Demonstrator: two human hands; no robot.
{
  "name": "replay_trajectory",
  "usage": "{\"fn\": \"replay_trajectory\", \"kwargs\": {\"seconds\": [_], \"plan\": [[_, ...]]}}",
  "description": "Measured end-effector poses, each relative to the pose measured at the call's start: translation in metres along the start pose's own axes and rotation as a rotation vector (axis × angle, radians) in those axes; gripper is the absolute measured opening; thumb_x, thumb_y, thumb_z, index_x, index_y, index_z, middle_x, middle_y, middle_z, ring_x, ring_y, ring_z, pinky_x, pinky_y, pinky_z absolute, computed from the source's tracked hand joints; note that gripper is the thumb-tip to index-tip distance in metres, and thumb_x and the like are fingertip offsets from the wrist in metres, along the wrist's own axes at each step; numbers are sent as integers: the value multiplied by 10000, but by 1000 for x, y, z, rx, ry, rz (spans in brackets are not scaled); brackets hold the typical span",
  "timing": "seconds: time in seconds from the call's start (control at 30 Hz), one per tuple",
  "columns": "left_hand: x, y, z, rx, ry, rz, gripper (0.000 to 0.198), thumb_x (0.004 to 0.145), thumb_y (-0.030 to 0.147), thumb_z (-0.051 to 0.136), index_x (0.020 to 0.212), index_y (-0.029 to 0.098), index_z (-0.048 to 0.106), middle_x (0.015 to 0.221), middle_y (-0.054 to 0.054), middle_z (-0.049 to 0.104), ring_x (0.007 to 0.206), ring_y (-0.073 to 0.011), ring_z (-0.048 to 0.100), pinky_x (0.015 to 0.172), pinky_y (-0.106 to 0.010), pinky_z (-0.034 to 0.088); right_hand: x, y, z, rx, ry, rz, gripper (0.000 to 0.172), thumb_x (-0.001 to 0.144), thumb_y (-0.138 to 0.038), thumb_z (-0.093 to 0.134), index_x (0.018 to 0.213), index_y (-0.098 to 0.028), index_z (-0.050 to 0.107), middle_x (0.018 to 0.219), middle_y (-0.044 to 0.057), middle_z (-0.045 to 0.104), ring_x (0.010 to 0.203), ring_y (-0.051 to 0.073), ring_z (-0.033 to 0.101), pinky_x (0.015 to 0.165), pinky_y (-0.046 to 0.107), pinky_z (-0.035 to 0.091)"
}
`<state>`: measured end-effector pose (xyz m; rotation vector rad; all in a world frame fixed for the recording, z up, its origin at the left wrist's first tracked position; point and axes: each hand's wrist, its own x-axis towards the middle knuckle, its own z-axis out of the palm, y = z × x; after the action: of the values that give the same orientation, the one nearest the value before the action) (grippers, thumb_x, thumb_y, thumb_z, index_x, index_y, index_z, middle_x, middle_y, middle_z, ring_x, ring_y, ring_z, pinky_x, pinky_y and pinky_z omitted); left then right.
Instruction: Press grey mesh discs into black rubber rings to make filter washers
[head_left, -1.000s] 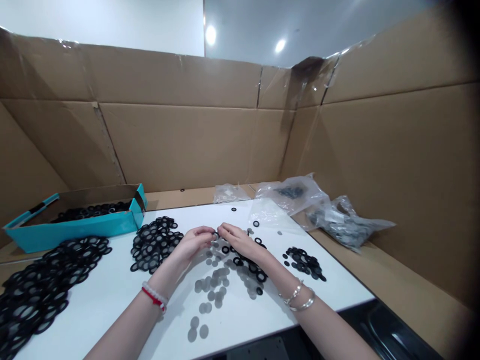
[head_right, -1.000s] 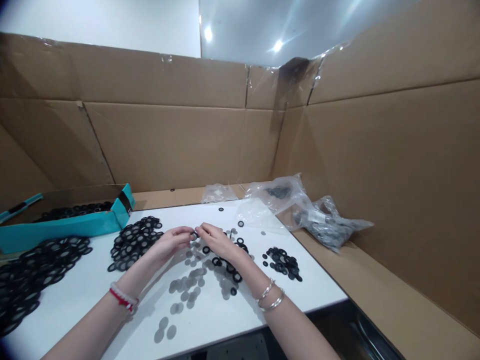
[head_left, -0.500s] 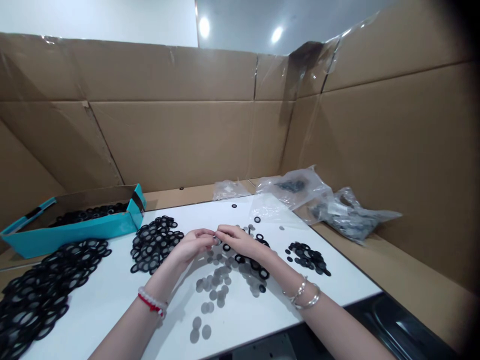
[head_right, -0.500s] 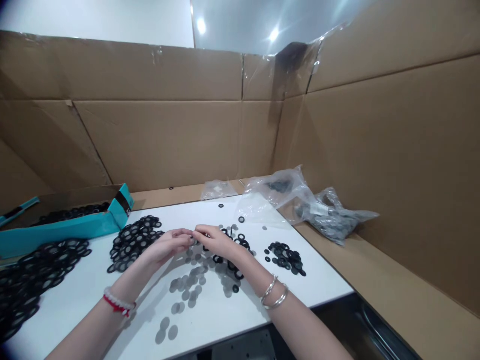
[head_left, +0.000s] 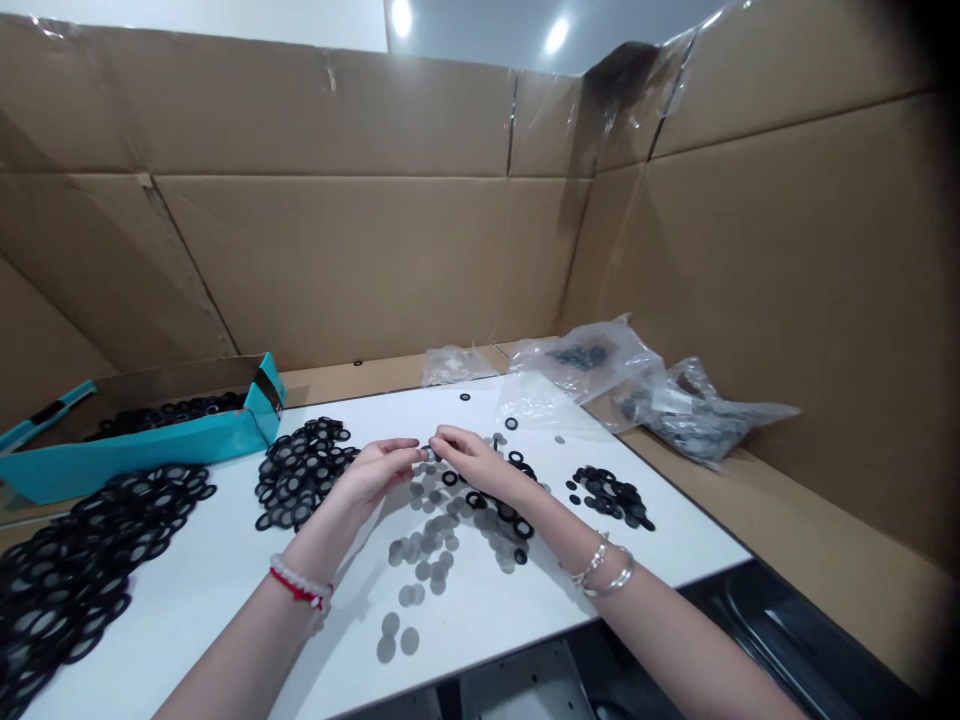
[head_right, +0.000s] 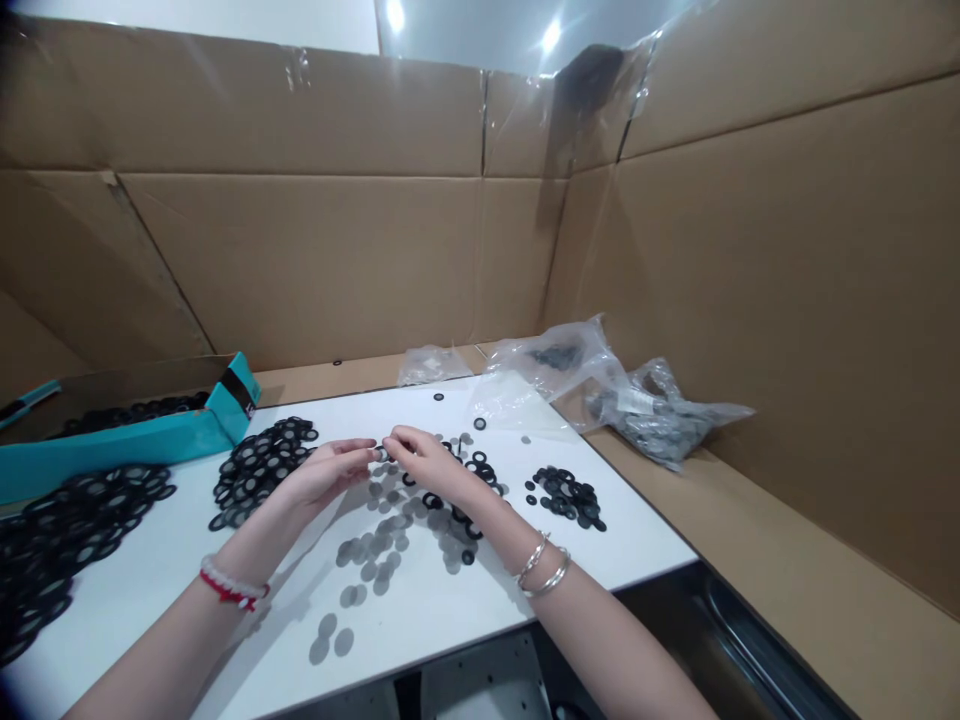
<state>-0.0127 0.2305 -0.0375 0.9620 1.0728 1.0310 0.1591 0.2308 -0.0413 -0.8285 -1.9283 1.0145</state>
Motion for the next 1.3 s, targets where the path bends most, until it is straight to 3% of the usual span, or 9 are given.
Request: {"fn": "replay_trajectory", "kwargs": {"seconds": [0.23,0.43,0.63,0.87,1.0,1.13,1.3], "plan": [[2,-6,1,-99,39,33,369,564,175,799,920,136,706,705,-35,678,539,-72,526,571,-211,440,0,2,2,71,-9,0,312,932,-399,390,691,-205,347,669,-46,313,610,114,321,577,247,276],[-3,-1,8,-62,40,75,344,575,204,808,905,143,733,690,-28,684,504,-54,504,548,-196,427,1,4,6,-4,179,-65,304,926,-384,399,681,-207,367,673,-39,352,630,124,359,593,247,296],[-2,-3,7,-85,11,82,327,574,189,814,887,133,738,709,-36,682,553,-64,535,564,-181,450,3,8,4,5,163,-44,315,922,-399,405,675,-206,375,667,-39,366,636,124,374,598,245,306],[0,-8,7,-120,61,85,380,561,209,820,918,134,713,698,-20,665,548,-62,532,567,-187,445,0,7,5,33,94,-21,313,936,-415,375,712,-201,418,700,-32,415,662,124,395,616,243,317],[-5,-7,10,-175,36,126,285,563,245,813,799,154,681,651,11,635,569,-67,535,619,-202,442,1,9,5,64,90,-13,305,931,-436,385,726,-210,382,704,-37,366,652,121,366,606,240,313],[-10,-2,12,28,10,211,266,560,282,807,629,162,580,606,26,595,595,-95,548,616,-219,415,1,7,3,3,124,-21,316,938,-436,361,714,-213,353,699,-33,344,655,130,357,613,250,311],[-11,0,13,278,44,235,289,579,267,776,780,165,595,660,4,646,629,-131,573,606,-237,397,0,7,1,-269,95,-39,324,959,-377,327,681,-211,346,674,-26,388,655,145,385,665,280,299]]}}
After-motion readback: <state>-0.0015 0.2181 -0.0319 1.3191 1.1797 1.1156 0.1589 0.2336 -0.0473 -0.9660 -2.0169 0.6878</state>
